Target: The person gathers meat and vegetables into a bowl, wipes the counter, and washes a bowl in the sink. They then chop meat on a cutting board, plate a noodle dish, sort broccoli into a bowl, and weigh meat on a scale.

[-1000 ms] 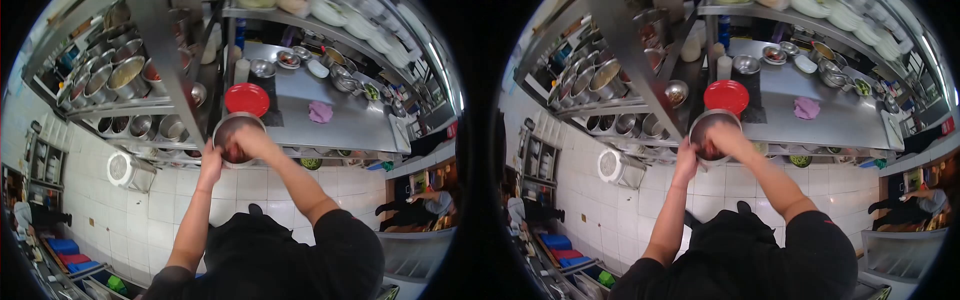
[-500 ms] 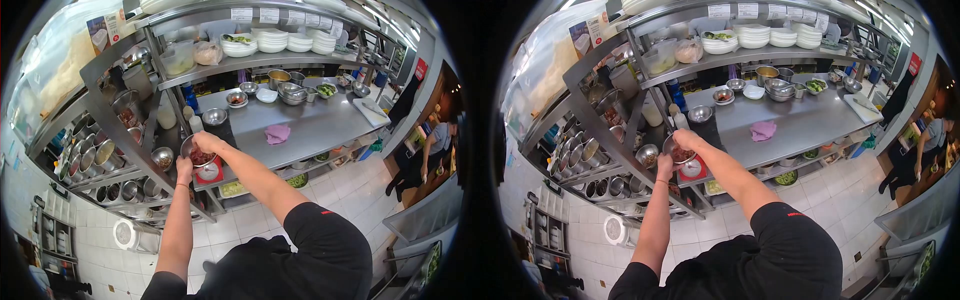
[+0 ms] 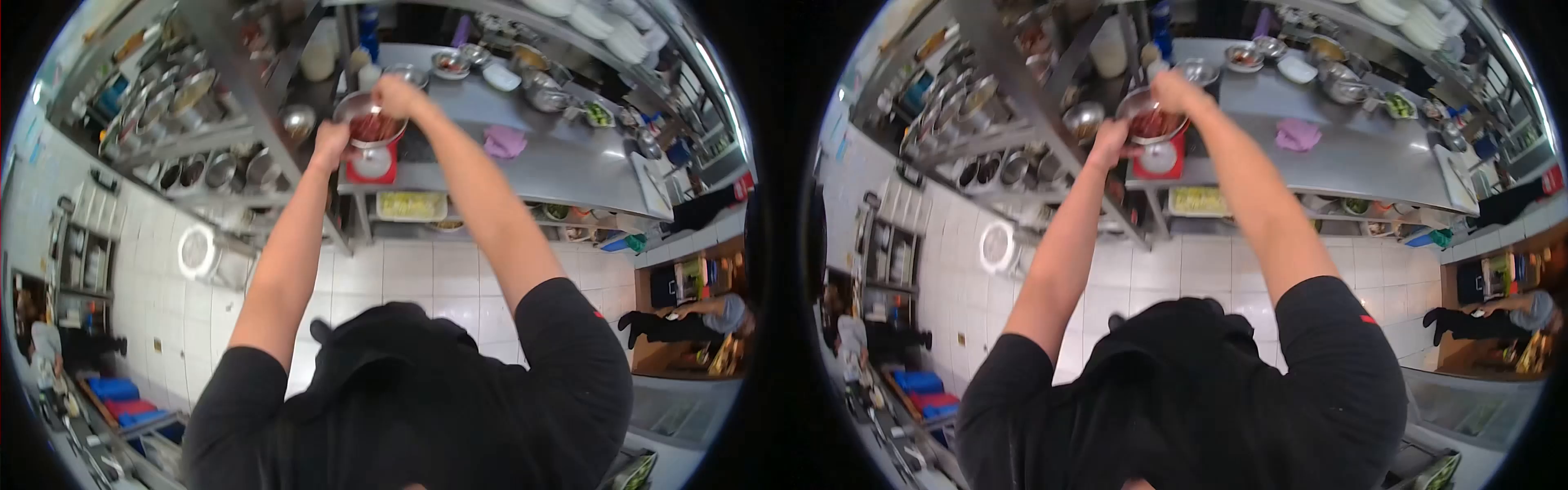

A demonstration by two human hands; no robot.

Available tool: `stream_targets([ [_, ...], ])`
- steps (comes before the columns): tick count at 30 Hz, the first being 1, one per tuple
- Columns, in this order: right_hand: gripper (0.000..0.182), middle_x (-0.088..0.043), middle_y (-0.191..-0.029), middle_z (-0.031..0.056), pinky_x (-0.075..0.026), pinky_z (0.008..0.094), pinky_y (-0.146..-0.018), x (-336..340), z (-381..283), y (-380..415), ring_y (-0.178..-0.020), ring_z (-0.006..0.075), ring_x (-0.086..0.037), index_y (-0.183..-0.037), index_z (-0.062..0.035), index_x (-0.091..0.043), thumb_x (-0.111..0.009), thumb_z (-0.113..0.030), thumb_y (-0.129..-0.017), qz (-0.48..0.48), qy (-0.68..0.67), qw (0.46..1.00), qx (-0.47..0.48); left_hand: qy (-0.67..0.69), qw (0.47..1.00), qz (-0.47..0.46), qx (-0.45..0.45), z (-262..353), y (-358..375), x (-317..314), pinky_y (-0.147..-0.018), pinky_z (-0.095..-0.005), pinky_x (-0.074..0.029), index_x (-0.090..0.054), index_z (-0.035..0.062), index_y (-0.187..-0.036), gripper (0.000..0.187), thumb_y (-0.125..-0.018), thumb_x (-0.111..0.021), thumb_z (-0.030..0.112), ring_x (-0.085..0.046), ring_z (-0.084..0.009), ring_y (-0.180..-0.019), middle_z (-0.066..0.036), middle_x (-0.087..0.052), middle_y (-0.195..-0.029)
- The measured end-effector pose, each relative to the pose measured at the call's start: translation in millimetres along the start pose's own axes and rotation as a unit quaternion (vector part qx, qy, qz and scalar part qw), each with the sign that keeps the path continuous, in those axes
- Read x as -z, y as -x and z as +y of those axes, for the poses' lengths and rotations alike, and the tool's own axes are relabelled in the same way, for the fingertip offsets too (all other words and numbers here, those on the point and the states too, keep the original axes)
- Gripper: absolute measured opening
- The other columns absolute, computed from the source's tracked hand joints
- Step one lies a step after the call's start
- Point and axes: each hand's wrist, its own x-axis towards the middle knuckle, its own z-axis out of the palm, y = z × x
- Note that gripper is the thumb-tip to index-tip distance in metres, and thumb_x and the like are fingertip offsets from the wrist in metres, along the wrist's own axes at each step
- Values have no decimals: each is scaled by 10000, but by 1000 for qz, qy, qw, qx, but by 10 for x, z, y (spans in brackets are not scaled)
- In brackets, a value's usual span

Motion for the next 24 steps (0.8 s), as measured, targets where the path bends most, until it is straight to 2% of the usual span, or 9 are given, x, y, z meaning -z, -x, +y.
stream_targets([
  [1,151,-678,-768,180,-528,409,-673,-107,130,-59,-718,327,-658,-777,-50,-702,-614,-41,-655,36,-59,998,-9,-3,1000,16,12,-3,-61,25,-605,-425,-635,-471,-93,-1192,394,-882,-507,147,-651,-348,-922,-174,-555,-1131],
  [3,145,-689,-787,164,-530,398,-688,-10,112,-65,-721,307,-662,-806,-49,-704,-643,-57,-675,37,-55,997,-24,-10,999,30,4,-4,-146,49,-619,-434,-636,-417,-121,-1211,431,-877,-523,130,-665,-390,-833,-210,-510,-1186],
  [5,145,-698,-807,151,-532,389,-708,137,32,-19,-742,298,-669,-843,-44,-708,-664,-80,-709,22,-70,997,-21,-5,1000,2,15,131,-24,70,-612,-429,-636,-391,-143,-1215,449,-877,-532,115,-664,-408,-838,-226,-485,-1217],
  [6,148,-708,-828,143,-534,381,-737,212,-36,21,-777,296,-679,-879,-39,-715,-660,-85,-749,11,-66,997,-40,-2,1000,20,14,142,-31,65,-607,-426,-635,-375,-156,-1219,463,-888,-543,120,-662,-425,-846,-244,-469,-1241],
  [9,110,-703,-860,176,-536,403,-776,254,-84,20,-853,336,-679,-828,-43,-719,-660,-60,-736,21,-93,994,-50,-19,999,22,23,274,96,62,-601,-421,-634,-350,-158,-1251,495,-906,-544,139,-660,-438,-857,-269,-440,-1284],
  [18,85,-702,-853,172,-534,405,-782,254,-119,-20,-862,331,-678,-816,-49,-714,-675,-72,-744,22,-80,995,-48,-25,999,23,39,318,190,46,-619,-419,-635,-332,-151,-1298,530,-914,-545,145,-649,-465,-890,-275,-368,-1385],
  [19,85,-702,-853,172,-534,405,-782,245,-115,-18,-862,331,-678,-816,-49,-714,-675,-72,-744,20,-80,995,-47,-24,999,24,40,315,196,31,-619,-419,-635,-332,-151,-1298,530,-914,-545,145,-649,-465,-890,-275,-368,-1385],
  [21,153,-713,-890,168,-533,383,-788,256,-135,-11,-843,309,-686,-923,-17,-714,-665,-67,-787,9,-59,998,-37,13,997,56,43,285,172,-1,-638,-471,-630,-489,-155,-1190,426,-838,-574,71,-620,-379,-1010,-238,-506,-1262],
  [24,195,-710,-913,172,-532,389,-789,271,-149,-14,-858,319,-681,-967,-14,-702,-675,-67,-781,-17,-56,997,-41,-1,998,62,28,225,135,-40,-610,-476,-629,-481,-121,-1233,444,-817,-556,13,-639,-386,-974,-232,-540,-1226],
])
